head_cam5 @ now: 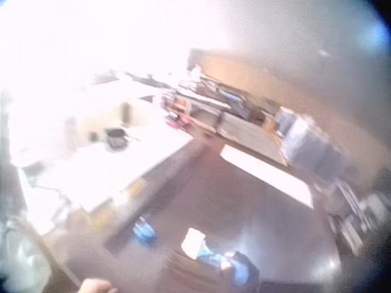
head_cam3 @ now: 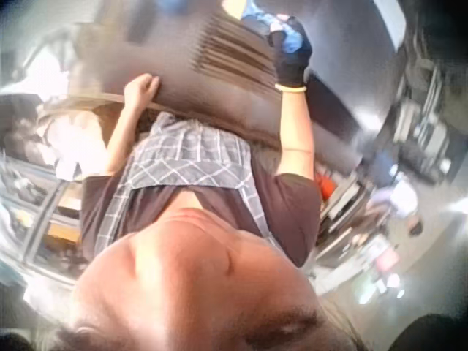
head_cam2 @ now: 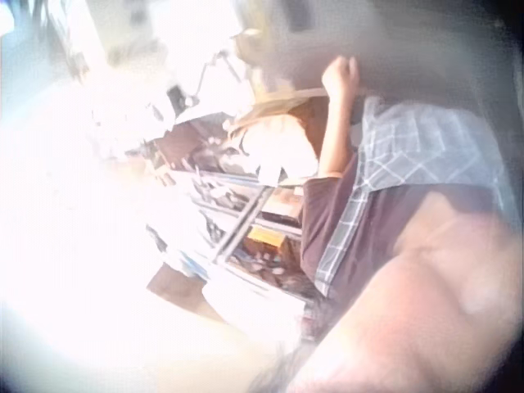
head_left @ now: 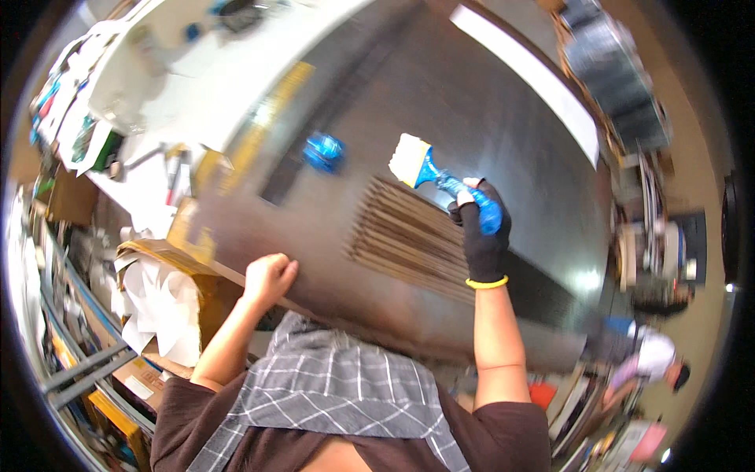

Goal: The person applies adhesive using a brush to a series of metal strips laid on a table, then places a larger dark strip over them and presses it down with a roller.

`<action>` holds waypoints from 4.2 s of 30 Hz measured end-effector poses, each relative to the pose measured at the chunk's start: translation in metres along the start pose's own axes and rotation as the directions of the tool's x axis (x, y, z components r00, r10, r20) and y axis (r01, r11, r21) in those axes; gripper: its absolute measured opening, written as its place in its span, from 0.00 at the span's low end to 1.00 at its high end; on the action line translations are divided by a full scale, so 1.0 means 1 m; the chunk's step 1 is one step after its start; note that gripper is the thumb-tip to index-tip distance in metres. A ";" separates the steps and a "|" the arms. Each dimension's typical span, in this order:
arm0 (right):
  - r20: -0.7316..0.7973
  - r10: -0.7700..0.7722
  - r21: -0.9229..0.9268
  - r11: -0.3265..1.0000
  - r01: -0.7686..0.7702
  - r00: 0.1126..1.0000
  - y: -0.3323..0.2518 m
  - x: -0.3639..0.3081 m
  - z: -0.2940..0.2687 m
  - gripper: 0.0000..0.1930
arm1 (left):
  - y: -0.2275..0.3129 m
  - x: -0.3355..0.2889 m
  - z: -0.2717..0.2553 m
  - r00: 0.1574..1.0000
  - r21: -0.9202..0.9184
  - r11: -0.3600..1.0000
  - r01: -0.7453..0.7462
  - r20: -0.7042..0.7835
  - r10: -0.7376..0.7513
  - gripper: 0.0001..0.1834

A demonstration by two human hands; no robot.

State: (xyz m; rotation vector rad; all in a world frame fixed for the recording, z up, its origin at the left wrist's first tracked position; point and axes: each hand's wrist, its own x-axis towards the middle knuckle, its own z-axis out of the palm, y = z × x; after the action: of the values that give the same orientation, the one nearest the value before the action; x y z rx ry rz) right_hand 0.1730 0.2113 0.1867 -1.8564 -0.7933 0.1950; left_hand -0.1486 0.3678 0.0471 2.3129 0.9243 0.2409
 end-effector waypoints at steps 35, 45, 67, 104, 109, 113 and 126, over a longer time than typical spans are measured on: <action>0.109 0.167 0.420 0.886 -0.198 0.980 -0.087 0.421 0.525 0.12 | -0.101 0.082 -0.042 0.980 -0.653 0.753 -0.078 -0.190 -0.063 0.15; 0.054 0.298 0.550 0.788 -0.277 0.953 -0.057 0.404 0.550 0.14 | -0.102 0.077 -0.045 0.972 -0.633 0.760 -0.150 -0.233 -0.002 0.13; 0.473 -0.624 -0.384 0.489 0.783 0.622 -0.076 0.328 0.489 0.13 | -0.095 0.067 -0.031 0.937 -0.404 0.897 -0.179 -0.348 0.030 0.13; -0.271 0.877 0.920 0.357 -0.160 0.396 0.332 -0.371 -0.402 0.14 | 0.313 -0.091 0.306 0.917 0.289 0.896 -0.336 -0.118 0.382 0.09; -0.551 0.794 0.832 0.545 0.101 0.259 0.364 -0.392 -0.534 0.11 | 0.314 -0.090 0.309 0.928 0.293 0.906 -0.306 -0.119 0.352 0.10; -0.432 0.819 0.793 0.545 -0.274 0.377 0.366 -0.397 -0.455 0.11 | 0.316 -0.086 0.317 0.922 0.366 0.878 -0.308 -0.112 0.370 0.10; -0.487 0.828 0.863 0.506 0.004 0.277 0.488 -0.426 -0.786 0.11 | 0.386 -0.143 0.433 0.932 0.436 0.888 0.147 -0.361 0.023 0.24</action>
State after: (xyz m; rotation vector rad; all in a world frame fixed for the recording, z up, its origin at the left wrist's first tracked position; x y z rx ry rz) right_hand 0.4322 -0.7564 0.0004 -0.9977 0.6580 -0.1275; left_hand 0.1264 -0.1544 -0.0470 2.7175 1.3585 0.4728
